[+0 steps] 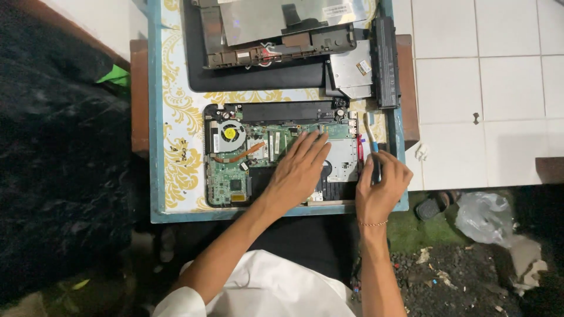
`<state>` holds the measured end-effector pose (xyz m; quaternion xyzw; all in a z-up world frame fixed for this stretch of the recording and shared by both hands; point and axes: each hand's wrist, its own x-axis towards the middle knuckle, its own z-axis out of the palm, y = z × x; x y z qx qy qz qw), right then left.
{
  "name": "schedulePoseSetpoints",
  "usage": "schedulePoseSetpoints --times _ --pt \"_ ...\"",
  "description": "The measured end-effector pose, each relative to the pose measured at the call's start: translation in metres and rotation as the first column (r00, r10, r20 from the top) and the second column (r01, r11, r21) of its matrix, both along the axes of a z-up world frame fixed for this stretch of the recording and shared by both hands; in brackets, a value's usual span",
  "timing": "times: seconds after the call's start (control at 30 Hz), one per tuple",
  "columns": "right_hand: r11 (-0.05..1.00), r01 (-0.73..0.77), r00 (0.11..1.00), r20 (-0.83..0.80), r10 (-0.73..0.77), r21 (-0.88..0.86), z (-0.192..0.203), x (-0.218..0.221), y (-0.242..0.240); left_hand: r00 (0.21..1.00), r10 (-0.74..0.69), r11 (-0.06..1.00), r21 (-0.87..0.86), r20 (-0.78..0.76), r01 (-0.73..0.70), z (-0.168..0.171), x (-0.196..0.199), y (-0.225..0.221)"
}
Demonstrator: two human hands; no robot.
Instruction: Disassembling a laptop to remove and clean the optical drive unit using tools.
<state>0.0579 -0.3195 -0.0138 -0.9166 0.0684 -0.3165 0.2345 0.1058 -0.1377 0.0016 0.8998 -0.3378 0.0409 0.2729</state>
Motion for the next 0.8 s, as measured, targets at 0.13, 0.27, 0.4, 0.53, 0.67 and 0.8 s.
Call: schedulePoseSetpoints --times 0.13,0.27,0.4,0.53,0.67,0.8 --pt "0.998 0.066 0.998 -0.019 -0.066 -0.005 -0.007 -0.003 0.001 0.999 -0.001 1.0 -0.03 0.043 0.003 -0.008 0.017 -0.019" --pt "0.993 0.116 0.993 -0.012 -0.116 0.026 -0.012 -0.001 0.0 0.987 0.02 1.0 -0.026 0.156 -0.016 -0.022 0.031 -0.029" --pt "0.988 0.151 0.988 -0.038 -0.152 -0.033 -0.012 -0.001 0.0 0.98 0.061 0.998 -0.034 0.19 -0.056 -0.021 0.029 -0.031" --pt "0.987 0.153 0.987 -0.032 -0.155 -0.059 -0.01 0.0 0.003 0.975 0.091 0.995 -0.048 0.205 -0.082 -0.032 0.032 -0.033" --pt "0.99 0.094 0.99 -0.097 -0.104 -0.101 -0.009 0.002 0.004 0.977 0.115 0.993 -0.051 0.177 -0.107 -0.031 0.036 -0.028" --pt "0.976 0.037 0.979 -0.187 -0.079 -0.215 -0.011 0.005 0.005 0.977 0.114 0.993 -0.033 0.178 -0.109 -0.038 0.036 -0.029"
